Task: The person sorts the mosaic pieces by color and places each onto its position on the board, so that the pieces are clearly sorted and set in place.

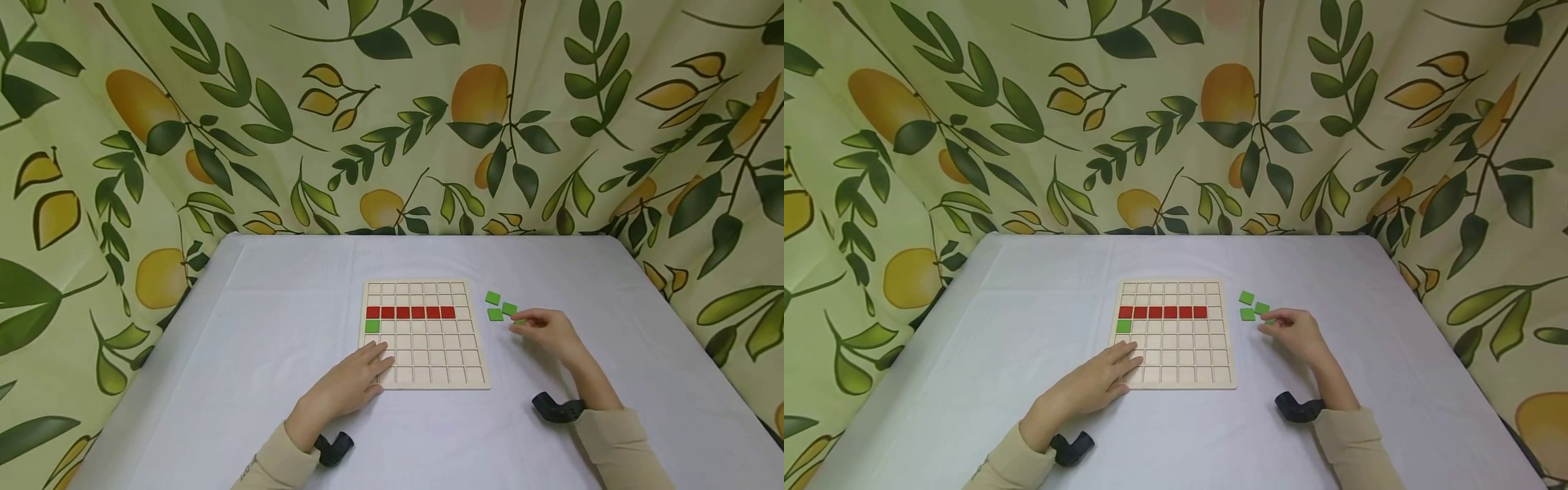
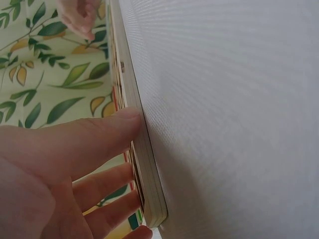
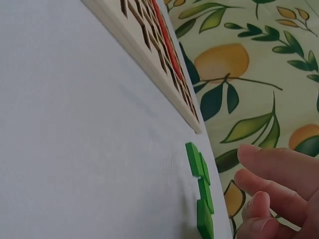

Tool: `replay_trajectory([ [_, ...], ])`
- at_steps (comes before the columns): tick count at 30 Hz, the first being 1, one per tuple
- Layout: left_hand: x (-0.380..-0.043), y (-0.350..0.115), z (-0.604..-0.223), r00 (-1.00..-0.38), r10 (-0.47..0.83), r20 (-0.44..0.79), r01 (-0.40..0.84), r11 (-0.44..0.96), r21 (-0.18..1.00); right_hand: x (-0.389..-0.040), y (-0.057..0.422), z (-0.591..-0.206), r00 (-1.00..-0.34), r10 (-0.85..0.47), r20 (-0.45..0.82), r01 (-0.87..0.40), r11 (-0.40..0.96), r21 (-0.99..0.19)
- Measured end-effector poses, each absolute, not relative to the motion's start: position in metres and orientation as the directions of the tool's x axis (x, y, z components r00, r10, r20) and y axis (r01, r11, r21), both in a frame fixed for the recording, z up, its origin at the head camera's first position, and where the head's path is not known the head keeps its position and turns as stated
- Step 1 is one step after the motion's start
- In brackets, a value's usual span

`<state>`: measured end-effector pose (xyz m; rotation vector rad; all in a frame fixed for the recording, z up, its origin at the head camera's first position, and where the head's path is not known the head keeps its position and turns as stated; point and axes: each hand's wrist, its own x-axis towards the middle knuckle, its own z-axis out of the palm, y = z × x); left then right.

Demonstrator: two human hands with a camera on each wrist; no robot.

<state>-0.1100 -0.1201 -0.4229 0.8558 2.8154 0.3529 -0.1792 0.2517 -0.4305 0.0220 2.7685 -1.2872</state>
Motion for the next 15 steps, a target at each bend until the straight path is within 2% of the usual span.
replay_trajectory([
  [8,-0.111,-0.120,-0.425,-0.820,0.562,-0.107,0.518,0.809,0.277,-0.181,0.275,-0.437,-0.999,-0.013,-0.035,0.017,0.684,-0.730],
  [15,-0.110,-0.120,-0.424,-0.821,0.561,-0.103,0.518,0.809,0.278,-0.182,0.285,-0.437,-0.999,-0.022,-0.048,0.021,0.673,-0.739],
])
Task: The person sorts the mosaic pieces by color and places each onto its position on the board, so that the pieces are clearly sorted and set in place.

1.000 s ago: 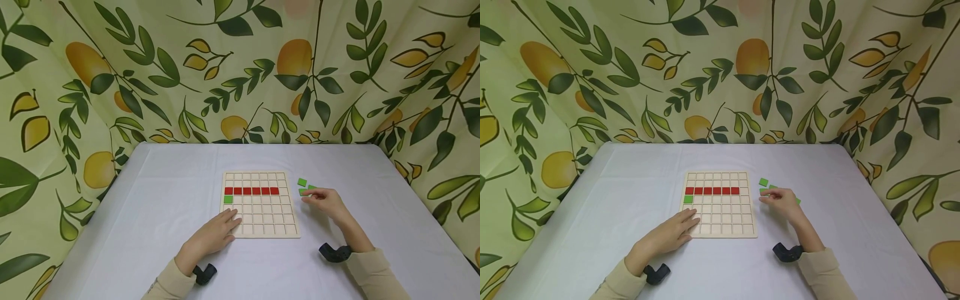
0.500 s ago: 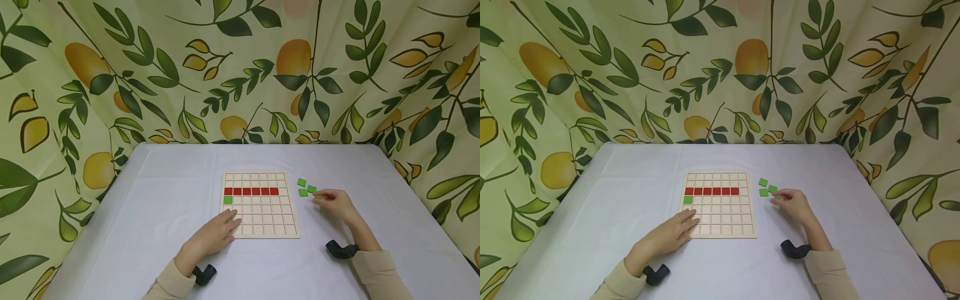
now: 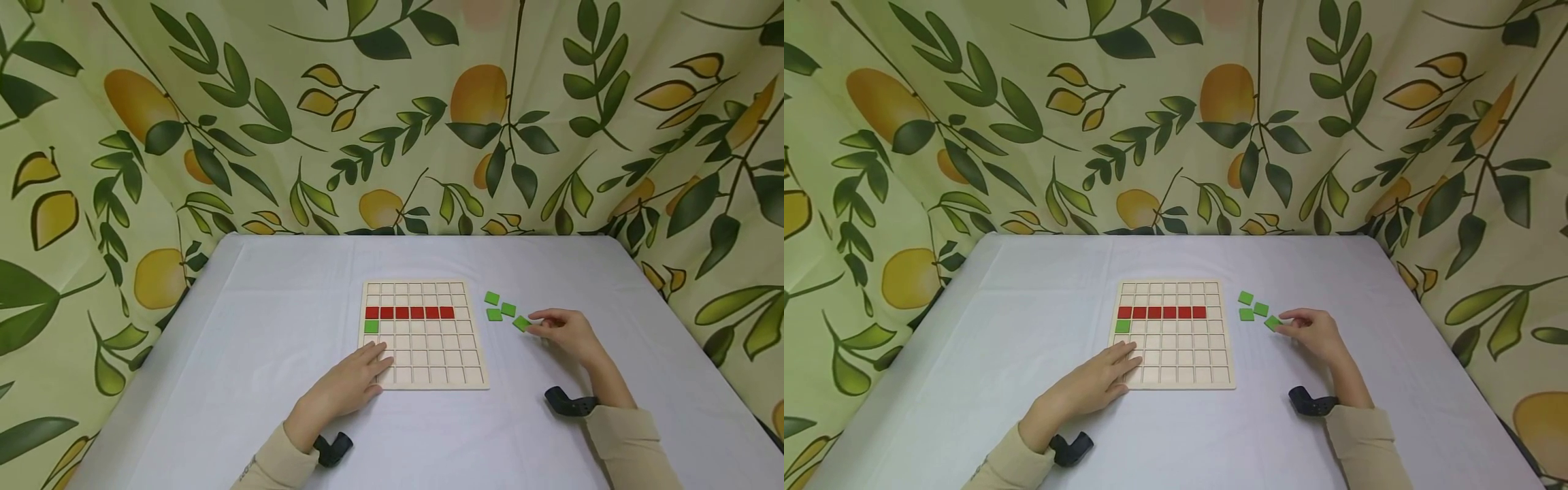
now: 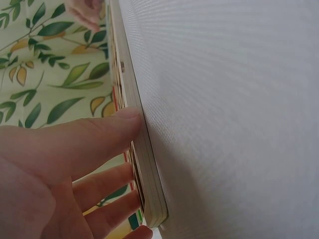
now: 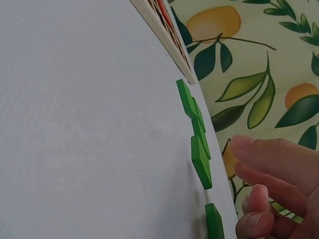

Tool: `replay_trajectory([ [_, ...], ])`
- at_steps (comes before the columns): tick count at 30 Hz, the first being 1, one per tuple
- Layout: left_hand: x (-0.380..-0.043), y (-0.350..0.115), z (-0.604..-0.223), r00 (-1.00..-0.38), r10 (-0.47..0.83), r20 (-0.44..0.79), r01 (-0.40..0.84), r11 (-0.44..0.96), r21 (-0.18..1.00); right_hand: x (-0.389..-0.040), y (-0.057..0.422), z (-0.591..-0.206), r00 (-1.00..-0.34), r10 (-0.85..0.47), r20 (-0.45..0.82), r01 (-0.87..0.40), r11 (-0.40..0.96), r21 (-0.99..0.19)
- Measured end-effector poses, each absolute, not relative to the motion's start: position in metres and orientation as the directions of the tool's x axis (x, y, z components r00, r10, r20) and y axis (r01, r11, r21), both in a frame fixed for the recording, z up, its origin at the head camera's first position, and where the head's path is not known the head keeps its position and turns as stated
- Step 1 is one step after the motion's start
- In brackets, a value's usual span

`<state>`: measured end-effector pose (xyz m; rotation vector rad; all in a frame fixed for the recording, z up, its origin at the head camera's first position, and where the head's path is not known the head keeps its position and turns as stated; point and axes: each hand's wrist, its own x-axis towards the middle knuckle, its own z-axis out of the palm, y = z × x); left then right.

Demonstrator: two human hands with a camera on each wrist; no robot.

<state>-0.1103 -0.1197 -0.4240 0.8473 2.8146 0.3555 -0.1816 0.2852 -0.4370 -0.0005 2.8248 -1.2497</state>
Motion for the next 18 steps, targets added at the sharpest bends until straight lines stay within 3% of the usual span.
replay_trajectory([
  [18,-0.110,-0.120,-0.423,-0.817,0.569,-0.092,0.525,0.800,0.290,-0.178,0.303,-0.440,-0.997,0.003,-0.080,0.059,0.702,-0.710],
])
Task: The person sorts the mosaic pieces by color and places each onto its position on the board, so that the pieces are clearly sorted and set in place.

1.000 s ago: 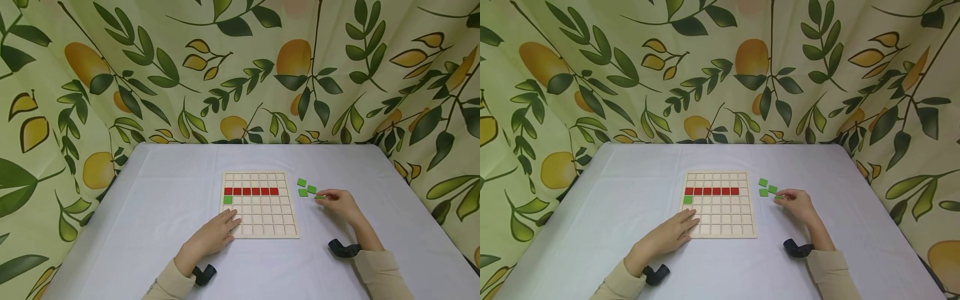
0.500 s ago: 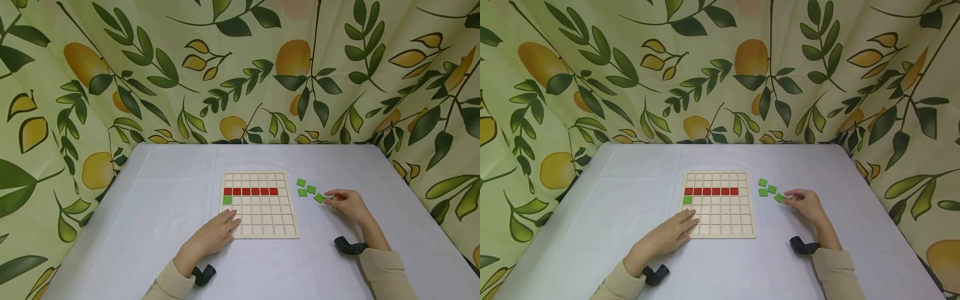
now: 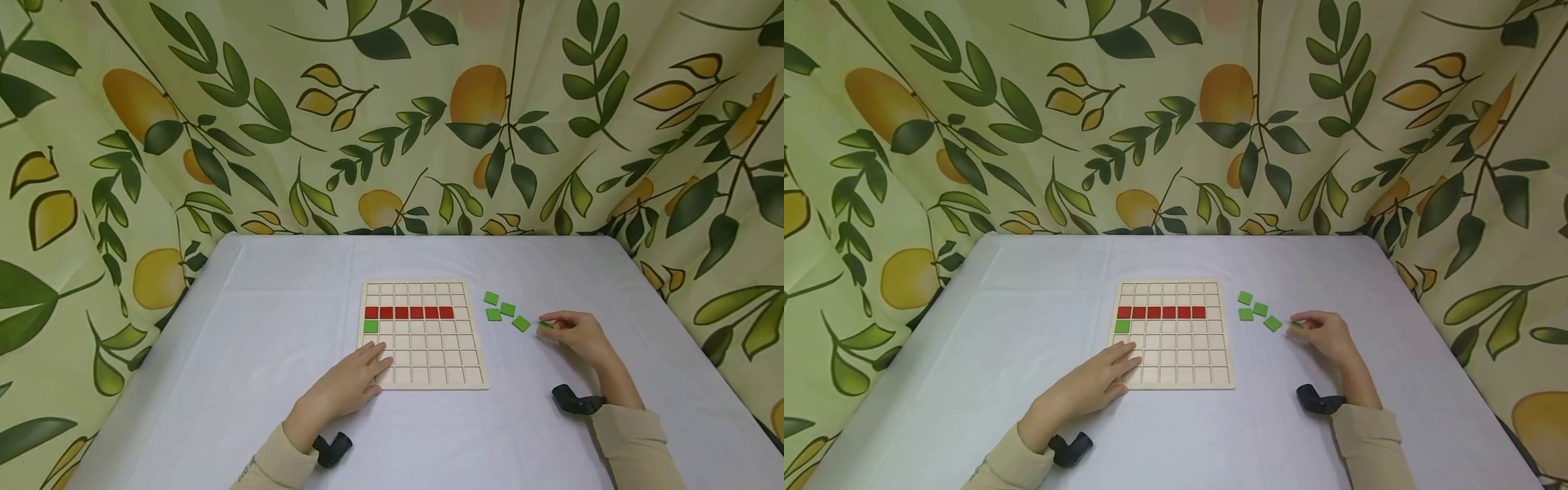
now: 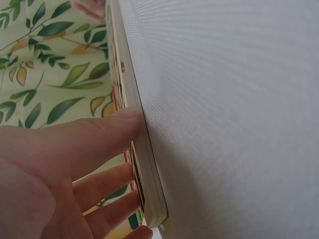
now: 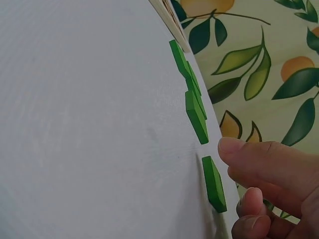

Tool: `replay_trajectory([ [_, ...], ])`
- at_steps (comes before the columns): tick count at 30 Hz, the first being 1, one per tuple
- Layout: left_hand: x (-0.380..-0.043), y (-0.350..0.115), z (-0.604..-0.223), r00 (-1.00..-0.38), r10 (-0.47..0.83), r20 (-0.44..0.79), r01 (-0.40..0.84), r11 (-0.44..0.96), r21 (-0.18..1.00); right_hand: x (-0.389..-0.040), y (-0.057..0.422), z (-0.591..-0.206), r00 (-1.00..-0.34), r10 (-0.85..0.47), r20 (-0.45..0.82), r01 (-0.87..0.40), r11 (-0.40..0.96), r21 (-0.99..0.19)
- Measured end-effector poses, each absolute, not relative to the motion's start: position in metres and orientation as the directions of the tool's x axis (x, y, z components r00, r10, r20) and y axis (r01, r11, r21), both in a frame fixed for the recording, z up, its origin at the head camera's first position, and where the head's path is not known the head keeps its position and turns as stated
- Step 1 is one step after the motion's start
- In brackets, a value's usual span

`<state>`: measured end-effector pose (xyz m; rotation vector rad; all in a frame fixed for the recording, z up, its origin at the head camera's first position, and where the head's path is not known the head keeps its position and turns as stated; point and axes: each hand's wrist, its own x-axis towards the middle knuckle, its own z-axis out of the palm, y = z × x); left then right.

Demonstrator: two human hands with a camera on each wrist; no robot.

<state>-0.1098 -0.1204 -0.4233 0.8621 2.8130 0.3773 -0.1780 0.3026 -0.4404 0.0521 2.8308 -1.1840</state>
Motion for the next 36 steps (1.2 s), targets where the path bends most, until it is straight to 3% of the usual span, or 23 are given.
replay_trajectory([
  [23,-0.108,-0.120,-0.420,-0.810,0.581,-0.080,0.540,0.791,0.287,-0.176,0.318,-0.447,-0.984,0.043,-0.173,0.153,0.698,-0.700],
  [36,-0.110,-0.121,-0.424,-0.815,0.573,-0.088,0.532,0.799,0.280,-0.177,0.320,-0.447,-0.987,0.042,-0.155,0.140,0.695,-0.705],
])
